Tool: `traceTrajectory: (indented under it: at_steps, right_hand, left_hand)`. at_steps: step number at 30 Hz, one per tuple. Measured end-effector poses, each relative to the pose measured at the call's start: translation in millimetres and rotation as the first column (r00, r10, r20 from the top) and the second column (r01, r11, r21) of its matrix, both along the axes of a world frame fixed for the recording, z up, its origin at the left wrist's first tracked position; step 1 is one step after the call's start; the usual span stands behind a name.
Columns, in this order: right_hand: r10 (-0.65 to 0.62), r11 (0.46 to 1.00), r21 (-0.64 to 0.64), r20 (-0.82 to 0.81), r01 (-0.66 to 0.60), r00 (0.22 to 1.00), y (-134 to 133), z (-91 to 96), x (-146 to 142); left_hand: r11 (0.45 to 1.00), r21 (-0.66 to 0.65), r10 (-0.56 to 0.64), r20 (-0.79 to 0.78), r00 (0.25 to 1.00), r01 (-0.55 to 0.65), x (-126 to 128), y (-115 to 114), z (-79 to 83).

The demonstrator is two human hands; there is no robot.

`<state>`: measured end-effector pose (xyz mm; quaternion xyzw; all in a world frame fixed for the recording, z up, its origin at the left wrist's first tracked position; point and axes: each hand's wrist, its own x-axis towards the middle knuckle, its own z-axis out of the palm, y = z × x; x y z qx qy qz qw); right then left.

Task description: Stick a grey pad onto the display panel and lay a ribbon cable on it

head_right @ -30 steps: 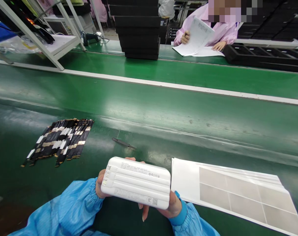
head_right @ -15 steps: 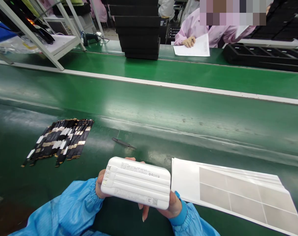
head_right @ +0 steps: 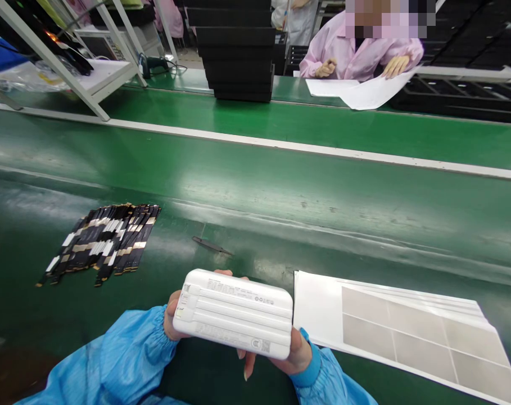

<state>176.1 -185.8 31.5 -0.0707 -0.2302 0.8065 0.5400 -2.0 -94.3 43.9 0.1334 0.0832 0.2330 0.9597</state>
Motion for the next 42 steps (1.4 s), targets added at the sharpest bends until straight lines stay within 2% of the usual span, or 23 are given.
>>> traceTrajectory:
  at_steps: [12, 16, 21, 30, 37, 42]
  right_hand:
    - [0.013, 1.000, -0.027, -0.018, -0.014, 1.000, -0.7, -1.7, 0.5]
    - [0.014, 1.000, -0.012, -0.023, -0.014, 1.000, -1.8, -5.8, 0.7]
    - [0.018, 1.000, -0.012, -0.028, -0.019, 0.999, -1.0, -5.7, 0.7]
    - [0.011, 1.000, -0.009, -0.035, -0.012, 0.999, 0.4, -5.3, 0.2]
    - [0.016, 0.999, -0.052, 0.059, -0.013, 0.998, -4.5, -12.0, 0.3]
    - [0.025, 0.995, -0.094, 0.065, -0.019, 0.998, -3.4, -11.4, 1.2]
  left_hand:
    - [0.999, 0.007, -0.031, 0.020, 0.999, 0.031, 2.9, 0.3, 5.9]
    - [1.000, 0.002, 0.012, -0.027, 1.000, -0.012, -1.8, 0.0, -4.8]
    - [0.999, -0.037, 0.006, -0.037, 0.999, -0.008, -6.7, -2.5, -18.9]
    - [0.999, -0.030, 0.016, -0.075, 0.997, -0.018, -6.2, -1.6, -15.4]
    - [0.997, -0.078, 0.016, -0.113, 0.993, -0.025, -7.0, -1.7, -14.2]
    - [0.997, -0.075, 0.003, -0.104, 0.995, -0.011, -6.0, -1.7, -13.8]
